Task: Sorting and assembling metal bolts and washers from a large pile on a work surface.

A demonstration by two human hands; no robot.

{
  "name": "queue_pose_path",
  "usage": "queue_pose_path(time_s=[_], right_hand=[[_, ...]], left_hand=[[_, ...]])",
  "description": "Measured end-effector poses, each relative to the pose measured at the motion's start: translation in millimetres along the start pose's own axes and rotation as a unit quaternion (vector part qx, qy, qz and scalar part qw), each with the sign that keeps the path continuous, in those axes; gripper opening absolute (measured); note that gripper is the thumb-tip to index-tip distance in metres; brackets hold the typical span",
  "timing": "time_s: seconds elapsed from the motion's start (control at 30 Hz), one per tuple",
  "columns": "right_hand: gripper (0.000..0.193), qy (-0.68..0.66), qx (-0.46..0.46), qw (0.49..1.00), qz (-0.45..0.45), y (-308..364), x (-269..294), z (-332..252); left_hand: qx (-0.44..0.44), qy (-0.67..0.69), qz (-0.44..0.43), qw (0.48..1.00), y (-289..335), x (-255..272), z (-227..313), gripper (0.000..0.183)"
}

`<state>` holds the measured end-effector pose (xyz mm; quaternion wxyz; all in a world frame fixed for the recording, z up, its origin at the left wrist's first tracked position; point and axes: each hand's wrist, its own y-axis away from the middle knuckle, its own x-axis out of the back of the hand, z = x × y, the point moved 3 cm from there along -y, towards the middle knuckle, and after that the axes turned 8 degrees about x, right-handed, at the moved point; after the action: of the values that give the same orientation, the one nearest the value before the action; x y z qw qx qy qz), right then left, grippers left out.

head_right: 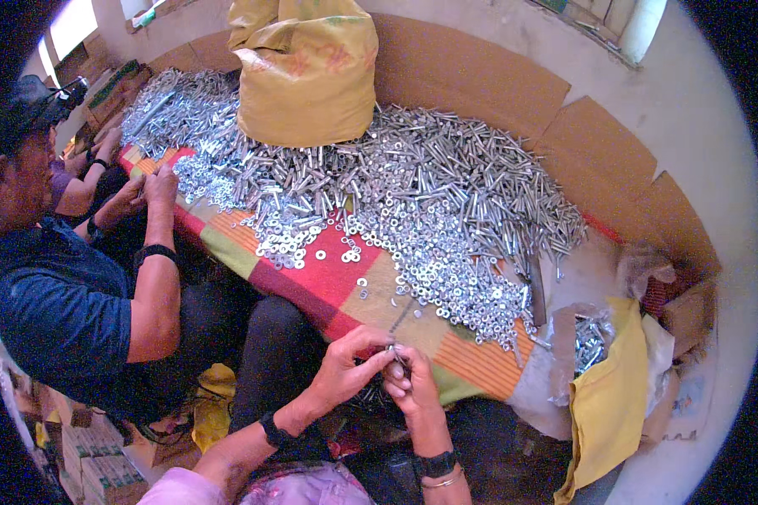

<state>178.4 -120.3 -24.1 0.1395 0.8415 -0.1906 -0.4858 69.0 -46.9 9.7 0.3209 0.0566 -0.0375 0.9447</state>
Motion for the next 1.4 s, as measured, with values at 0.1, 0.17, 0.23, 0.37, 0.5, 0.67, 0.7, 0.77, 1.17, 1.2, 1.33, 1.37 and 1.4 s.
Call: queue_pose_path(time_s=[0.1,0.17,0.23,0.37,0.5,0.67,0.7,0.77,1.17,1.2,1.33,1.37,1.4], right_hand=[[0.012,0.191,0.139,0.97,0.053,15,-17,-6],[0.017,0.498,0.424,0.745,0.129,28,-33,-14],[0.017,0.591,0.496,0.628,0.103,35,-33,-19],[0.019,0.59,0.494,0.628,0.115,40,-44,-13],[0.018,0.38,0.352,0.841,0.158,30,-21,0],[0.016,0.474,0.463,0.72,0.208,39,-31,9],[0.016,0.474,0.463,0.719,0.209,40,-31,9],[0.015,0.363,0.385,0.828,0.186,34,-23,13],[0.015,0.069,0.174,0.977,0.106,31,-9,42],[0.015,0.068,0.17,0.977,0.11,31,-1,49],[0.023,0.037,0.123,0.989,0.077,20,27,80],[0.021,-0.009,0.115,0.991,0.063,20,29,87],[0.019,-0.055,0.106,0.992,0.046,20,23,92]], left_hand=[[0.005,0.119,0.0,0.993,8,-3,2,0.019],[0.076,0.218,-0.039,0.972,11,-7,2,0.02],[0.148,0.303,-0.072,0.939,16,-9,5,0.021],[0.129,0.292,-0.074,0.945,22,-1,12,0.02],[0.062,0.2,-0.054,0.976,28,0,14,0.023],[0.073,0.213,-0.072,0.972,34,-2,6,0.024],[0.085,0.221,-0.075,0.969,35,-2,5,0.025],[0.074,0.218,-0.076,0.97,35,-3,9,0.025],[-0.027,0.045,-0.044,0.998,42,-6,0,0.027],[-0.078,-0.004,-0.037,0.996,43,-5,5,0.027],[-0.082,-0.033,-0.054,0.995,47,-5,5,0.028],[-0.075,-0.033,-0.067,0.994,48,-4,-2,0.028],[-0.071,-0.033,-0.067,0.995,48,-3,-6,0.028]])
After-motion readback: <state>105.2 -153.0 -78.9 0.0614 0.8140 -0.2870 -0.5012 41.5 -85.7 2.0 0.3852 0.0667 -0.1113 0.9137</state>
